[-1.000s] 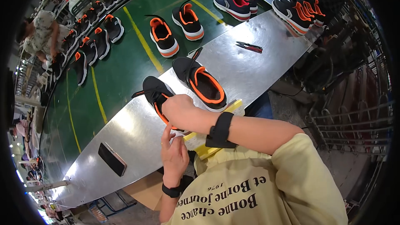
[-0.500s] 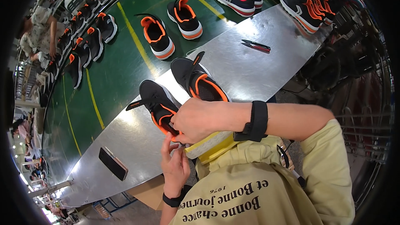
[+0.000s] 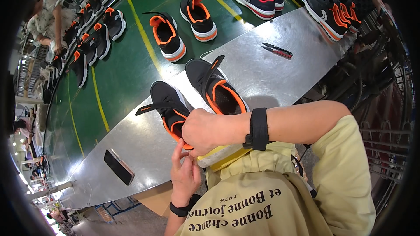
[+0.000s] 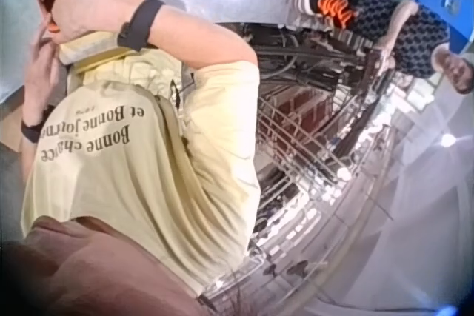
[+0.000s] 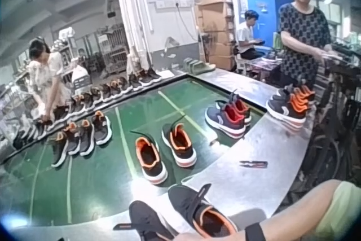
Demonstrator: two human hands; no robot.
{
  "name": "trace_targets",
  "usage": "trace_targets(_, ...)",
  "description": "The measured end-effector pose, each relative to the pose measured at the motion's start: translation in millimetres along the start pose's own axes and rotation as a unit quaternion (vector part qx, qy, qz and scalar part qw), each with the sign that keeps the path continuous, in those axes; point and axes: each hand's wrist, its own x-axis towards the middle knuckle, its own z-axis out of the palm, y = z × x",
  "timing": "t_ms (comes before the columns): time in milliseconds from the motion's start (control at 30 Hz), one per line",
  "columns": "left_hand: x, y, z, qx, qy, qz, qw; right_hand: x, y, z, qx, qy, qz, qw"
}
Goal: Inspecting finished shoes at a factory workstation, checking quality and recording counts in a logbook.
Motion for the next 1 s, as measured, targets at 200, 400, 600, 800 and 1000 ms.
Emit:
trace_targets(200, 1.5, 16.1, -29.4, -0.041, 0.003, 0.104, 0.994, -46.6, 0.0, -16.5, 0.118, 0.246, -0.052, 0.961)
trace_targets(400, 34.4, 54.5, -37.2, -0.150, -0.021, 0.095, 0.984, -119.3, -21.2, -28.1, 0.146, -0.002, 0.070, 0.987)
trace_targets(600, 116.2, 42.3, -78.2, 0.255, -0.134, 0.389, 0.875, -196.3, 65.2, -95.2, 0.220, 0.155, 0.205, 0.941)
trace_targets(800, 180.4, 32.7, -21.1, 0.405, -0.223, 0.574, 0.676, -191.8, 193.6, -33.3, 0.037, 0.131, 0.274, 0.952)
trace_targets(1000, 201.8, 28.3, -32.2, 0.361, -0.242, 0.464, 0.772, -176.8, 184.3, -10.6, -0.042, 0.220, 0.262, 0.939)
